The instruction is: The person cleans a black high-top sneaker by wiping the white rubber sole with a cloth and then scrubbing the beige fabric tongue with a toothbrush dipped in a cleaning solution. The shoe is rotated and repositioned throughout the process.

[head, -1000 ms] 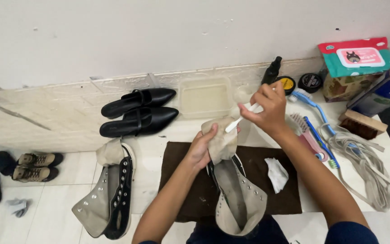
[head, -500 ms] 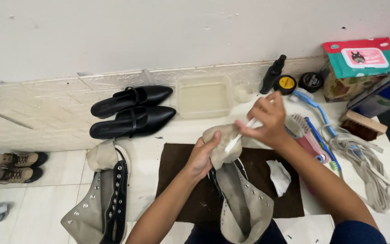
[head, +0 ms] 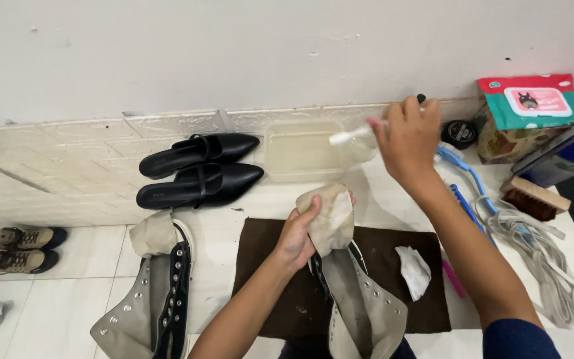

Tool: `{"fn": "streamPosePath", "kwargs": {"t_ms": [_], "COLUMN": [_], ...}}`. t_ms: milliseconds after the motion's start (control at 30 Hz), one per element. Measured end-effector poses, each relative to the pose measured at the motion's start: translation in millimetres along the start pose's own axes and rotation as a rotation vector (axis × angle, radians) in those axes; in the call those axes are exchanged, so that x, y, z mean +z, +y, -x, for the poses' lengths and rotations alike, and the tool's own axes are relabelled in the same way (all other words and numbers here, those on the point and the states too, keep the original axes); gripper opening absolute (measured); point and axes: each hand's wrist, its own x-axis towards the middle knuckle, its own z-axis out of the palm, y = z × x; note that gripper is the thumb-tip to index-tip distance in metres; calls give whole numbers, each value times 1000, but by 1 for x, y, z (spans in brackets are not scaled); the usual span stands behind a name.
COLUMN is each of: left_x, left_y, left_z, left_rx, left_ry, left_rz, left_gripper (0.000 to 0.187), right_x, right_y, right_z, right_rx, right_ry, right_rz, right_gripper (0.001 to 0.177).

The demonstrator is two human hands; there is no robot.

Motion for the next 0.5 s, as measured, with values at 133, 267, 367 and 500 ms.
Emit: {"fn": "streamPosePath", "kwargs": {"t_ms": [133,267,367,500], "left_x": [-5,18,6,-15], "left_y": [-3,9,2,-6], "left_z": [-6,10,3,-11], "left_rx": [-42,-52,-55,-66], "left_ry": [-12,13,-13,-29], "left_rz": [35,113,131,156], "left_gripper": [45,48,46,44], "right_x": [41,85,84,32], "right_y": [-15,-26,-24,-11], "right_z": [3,23,23,1], "right_rx": [-122,-258,-177,-75], "right_ry": [-224,-333,-363,-302], "right_rz": [296,204,105,91], "right_gripper": [27,16,11,14]}}
